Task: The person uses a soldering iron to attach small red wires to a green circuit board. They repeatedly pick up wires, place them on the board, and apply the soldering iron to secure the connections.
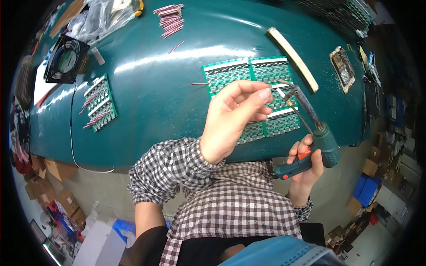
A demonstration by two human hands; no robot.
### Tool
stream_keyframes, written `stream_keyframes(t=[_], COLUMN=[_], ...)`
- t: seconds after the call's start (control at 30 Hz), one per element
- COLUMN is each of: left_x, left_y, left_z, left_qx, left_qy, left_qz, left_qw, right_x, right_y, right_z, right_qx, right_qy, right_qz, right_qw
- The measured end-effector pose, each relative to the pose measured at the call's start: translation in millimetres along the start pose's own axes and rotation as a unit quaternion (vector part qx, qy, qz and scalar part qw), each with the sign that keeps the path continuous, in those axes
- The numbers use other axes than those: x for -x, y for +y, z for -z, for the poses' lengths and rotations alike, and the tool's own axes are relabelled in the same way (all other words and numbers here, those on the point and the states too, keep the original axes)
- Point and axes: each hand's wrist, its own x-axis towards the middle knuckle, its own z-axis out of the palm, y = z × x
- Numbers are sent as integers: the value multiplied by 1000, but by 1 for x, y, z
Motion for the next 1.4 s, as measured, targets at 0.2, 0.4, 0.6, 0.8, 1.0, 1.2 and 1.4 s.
stream_keyframes(t=[0.2,0.4,0.6,0.8,1.0,1.2,1.4], left_x=[2,0,-4,-9,-10,-20,-33], left_y=[0,0,2,-8,-11,-10,-10], left_z=[9,11,10,9,-6,-6,-1], left_qx=[68,108,119,124,75,75,191], left_qy=[17,23,18,19,51,64,-7], left_qz=[1,56,91,91,85,131,243], left_qw=[998,992,989,988,992,986,951], right_x=[0,0,1,2,2,4,-5], right_y=[8,10,11,11,14,15,0], right_z=[-9,-17,-13,-4,3,5,24], right_qx=[22,74,57,18,-20,-39,-61], right_qy=[-13,9,20,25,35,61,61], right_qz=[-15,-23,-23,-32,-39,-58,-64], right_qw=[1000,997,998,999,998,996,994])
